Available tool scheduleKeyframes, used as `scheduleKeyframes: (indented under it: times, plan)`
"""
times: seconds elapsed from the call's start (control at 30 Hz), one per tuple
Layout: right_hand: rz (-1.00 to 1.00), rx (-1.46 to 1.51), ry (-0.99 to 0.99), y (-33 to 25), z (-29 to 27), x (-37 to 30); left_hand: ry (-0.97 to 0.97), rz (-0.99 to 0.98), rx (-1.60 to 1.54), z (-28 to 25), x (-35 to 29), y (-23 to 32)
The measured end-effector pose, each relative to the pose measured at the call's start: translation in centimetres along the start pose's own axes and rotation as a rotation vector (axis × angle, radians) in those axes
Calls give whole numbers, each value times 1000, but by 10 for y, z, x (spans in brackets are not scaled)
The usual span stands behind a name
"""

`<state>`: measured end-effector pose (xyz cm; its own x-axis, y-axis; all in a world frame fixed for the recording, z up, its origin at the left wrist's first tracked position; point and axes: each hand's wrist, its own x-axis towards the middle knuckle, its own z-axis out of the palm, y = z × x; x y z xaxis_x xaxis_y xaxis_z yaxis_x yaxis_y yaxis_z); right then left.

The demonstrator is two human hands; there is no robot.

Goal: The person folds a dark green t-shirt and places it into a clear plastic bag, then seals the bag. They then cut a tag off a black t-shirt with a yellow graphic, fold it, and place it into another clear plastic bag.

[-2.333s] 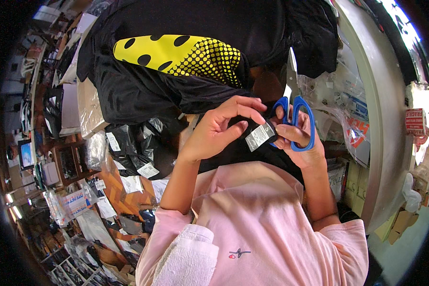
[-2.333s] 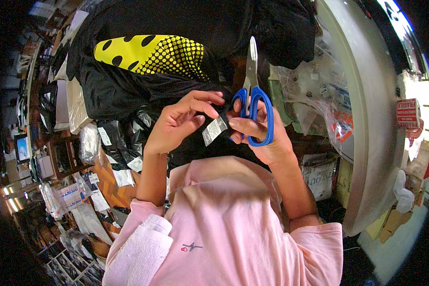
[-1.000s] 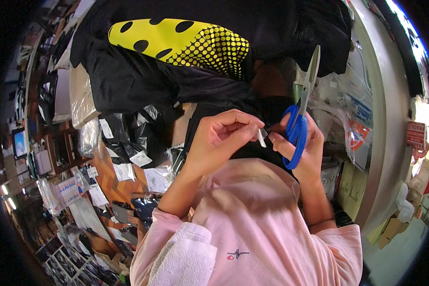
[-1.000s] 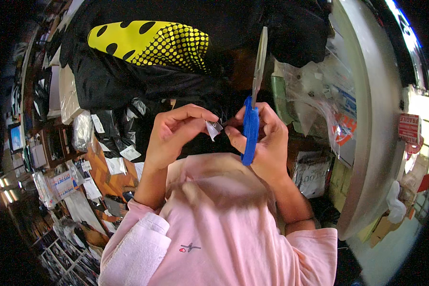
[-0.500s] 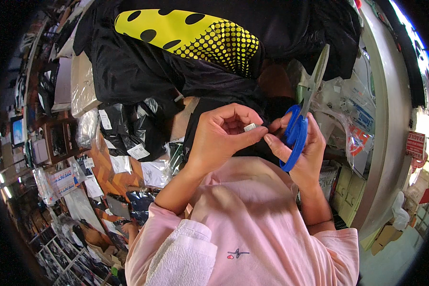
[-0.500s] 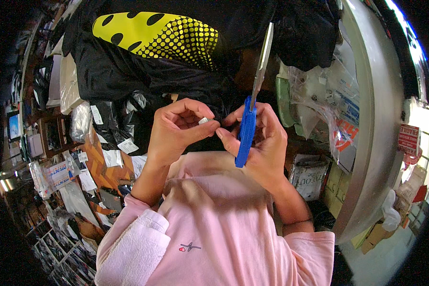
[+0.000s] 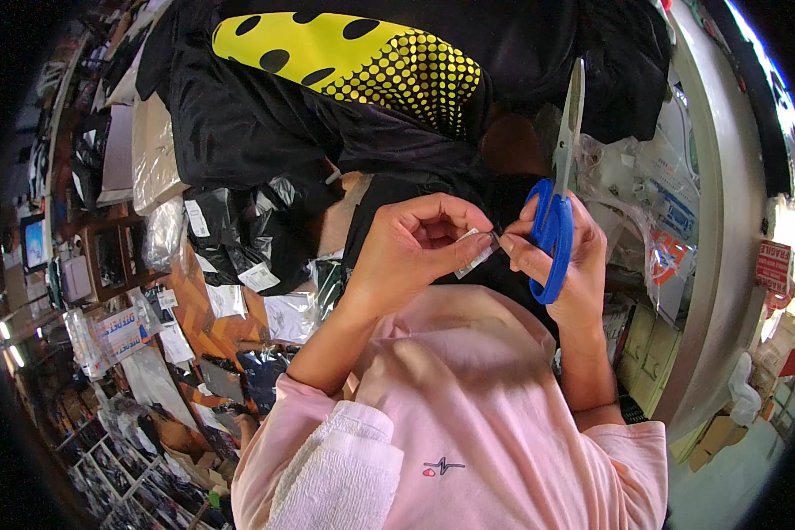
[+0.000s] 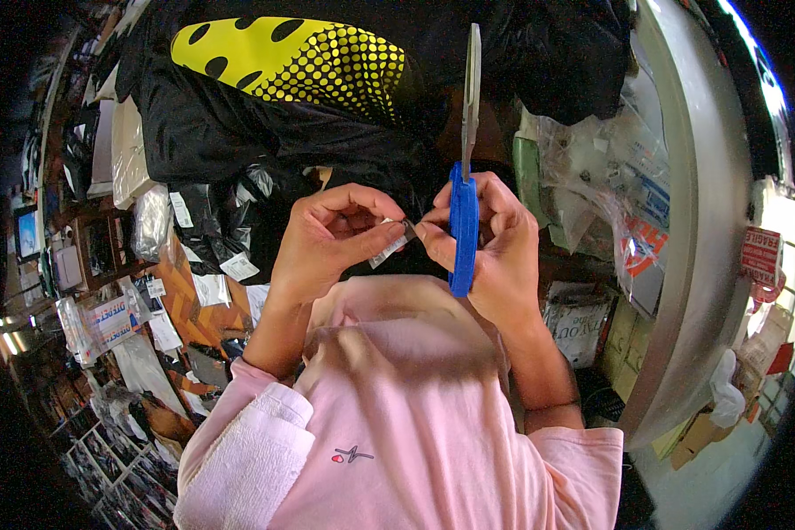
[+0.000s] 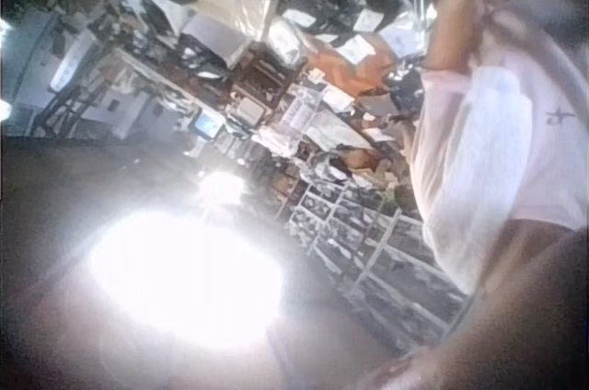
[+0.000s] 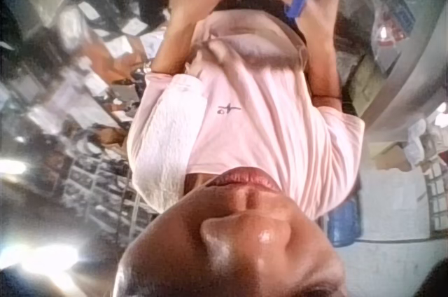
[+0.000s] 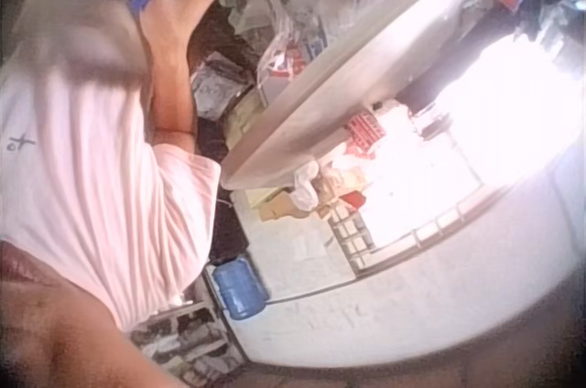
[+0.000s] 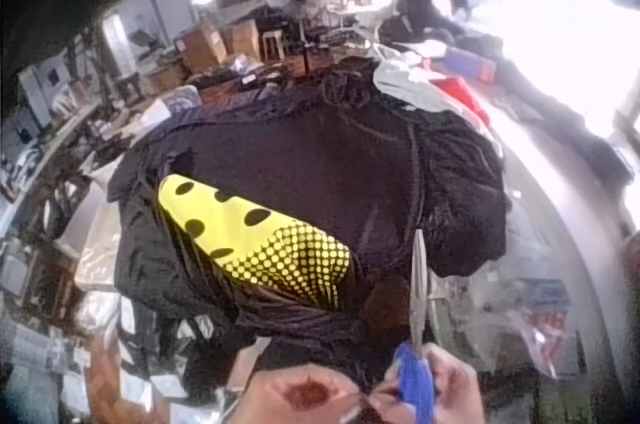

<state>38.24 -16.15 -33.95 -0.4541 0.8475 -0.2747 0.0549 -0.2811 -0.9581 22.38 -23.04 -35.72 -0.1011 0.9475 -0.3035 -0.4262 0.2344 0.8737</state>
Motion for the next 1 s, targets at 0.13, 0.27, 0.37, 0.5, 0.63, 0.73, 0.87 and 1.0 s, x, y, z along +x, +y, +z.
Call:
scheduleKeyframes:
  times: [0.13, 0.27, 0.37, 0.5, 0.63, 0.73, 0.87, 1.0]
  plan:
    - [11, 15, -6, 2, -1, 0, -37, -13, 50, -2, 1, 1]
    - [37, -44, -8, 0, -1, 3, -90, 16, 125, -5, 2, 0]
    - [89, 108, -31, 3, -2, 6, -94, 39, 150, -5, 2, -3]
    - [93, 186, -29, 9, -1, 8, -9, -125, 64, -1, -1, 3]
    - [101, 226, -58, 13, -1, 9, -10, -151, 26, -4, 1, 2]
    - [137, 284, -77, 14, 1, 8, -65, -104, 12, -11, 2, -4]
    - [145, 333, -56, 16, 3, 8, -67, -106, 17, -11, 4, -3]
    - [107, 184, -25, 18, 2, 6, 14, -162, -2, -7, 5, -2]
